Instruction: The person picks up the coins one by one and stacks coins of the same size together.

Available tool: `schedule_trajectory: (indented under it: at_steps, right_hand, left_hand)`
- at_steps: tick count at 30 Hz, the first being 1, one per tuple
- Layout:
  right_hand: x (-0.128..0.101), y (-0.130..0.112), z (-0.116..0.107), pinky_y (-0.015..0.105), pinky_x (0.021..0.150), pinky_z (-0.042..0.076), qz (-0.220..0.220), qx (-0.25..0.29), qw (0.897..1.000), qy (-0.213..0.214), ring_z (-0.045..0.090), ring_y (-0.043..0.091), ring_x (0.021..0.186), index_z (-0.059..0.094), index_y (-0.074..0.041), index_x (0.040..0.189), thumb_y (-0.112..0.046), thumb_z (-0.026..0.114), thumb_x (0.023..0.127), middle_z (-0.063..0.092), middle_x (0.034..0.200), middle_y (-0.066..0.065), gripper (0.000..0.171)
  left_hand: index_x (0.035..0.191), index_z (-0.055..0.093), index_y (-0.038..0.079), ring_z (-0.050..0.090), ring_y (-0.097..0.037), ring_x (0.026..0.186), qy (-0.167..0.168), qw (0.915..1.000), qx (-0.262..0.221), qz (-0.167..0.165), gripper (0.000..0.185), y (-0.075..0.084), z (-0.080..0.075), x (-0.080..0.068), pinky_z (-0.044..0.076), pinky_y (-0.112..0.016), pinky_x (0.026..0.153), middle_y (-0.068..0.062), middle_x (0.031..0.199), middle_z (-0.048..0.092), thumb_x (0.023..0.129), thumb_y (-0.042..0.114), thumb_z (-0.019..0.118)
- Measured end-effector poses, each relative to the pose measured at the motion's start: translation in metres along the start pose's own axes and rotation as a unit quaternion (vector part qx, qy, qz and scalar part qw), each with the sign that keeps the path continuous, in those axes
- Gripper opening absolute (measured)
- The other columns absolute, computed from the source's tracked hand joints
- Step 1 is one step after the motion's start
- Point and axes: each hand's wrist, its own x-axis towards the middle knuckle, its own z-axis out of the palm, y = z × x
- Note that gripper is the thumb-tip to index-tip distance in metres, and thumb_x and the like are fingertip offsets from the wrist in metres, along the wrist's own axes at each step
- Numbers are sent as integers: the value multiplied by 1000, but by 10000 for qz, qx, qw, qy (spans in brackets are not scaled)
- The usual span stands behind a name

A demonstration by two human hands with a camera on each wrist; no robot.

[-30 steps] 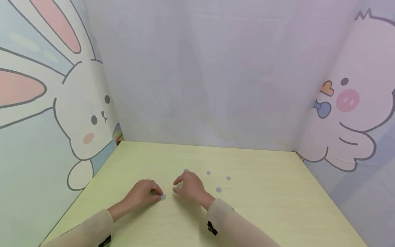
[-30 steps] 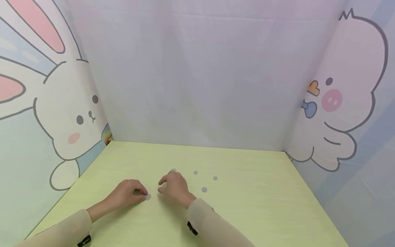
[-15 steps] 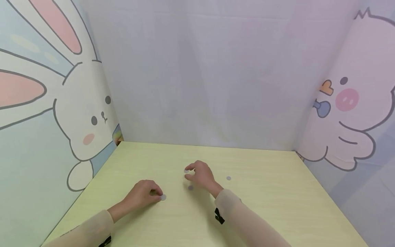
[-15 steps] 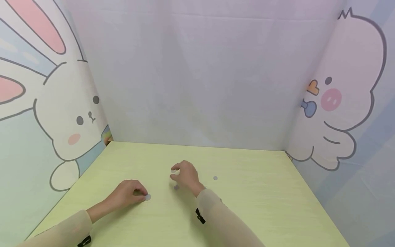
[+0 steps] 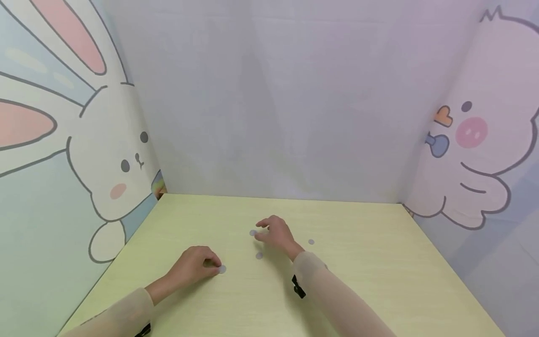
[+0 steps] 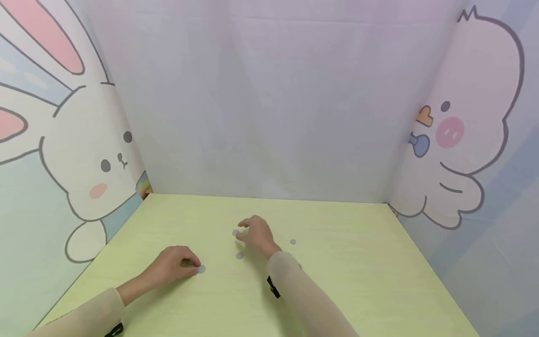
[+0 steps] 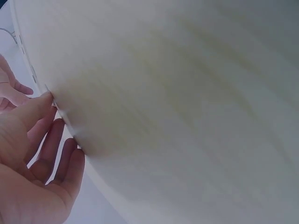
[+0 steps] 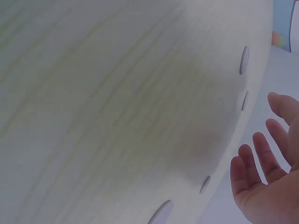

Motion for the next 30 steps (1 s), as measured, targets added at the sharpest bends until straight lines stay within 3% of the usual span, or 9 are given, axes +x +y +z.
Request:
schedule_trajectory:
  at_steps: [14,23,30]
  right_hand:
    - [9,1,14,40,90,54,396,-456,9977,-304,60,22,103,78,-12,127,-24,87,88,70,117,9,42]
    - [13,3,18,40,87,52,345,-888,9954,-119,58,25,101,81,-15,122,-27,86,88,68,110,7,37]
    - [14,2,22,42,88,50,443,-840,9954,114,57,26,102,84,-17,116,-28,86,87,67,108,6,31]
  left_hand:
    - [91,82,28,67,-9,92,-68,9999,-87,-125,8,2,-1,-1,55,-35,87,19,92,73,88,27,89]
    - [91,82,27,68,-10,91,-32,9999,-62,-114,8,3,0,1,55,-34,86,18,92,73,88,26,90]
    - [91,82,27,68,-11,91,-32,9999,-60,-111,8,4,-1,0,55,-34,86,16,92,74,88,26,89]
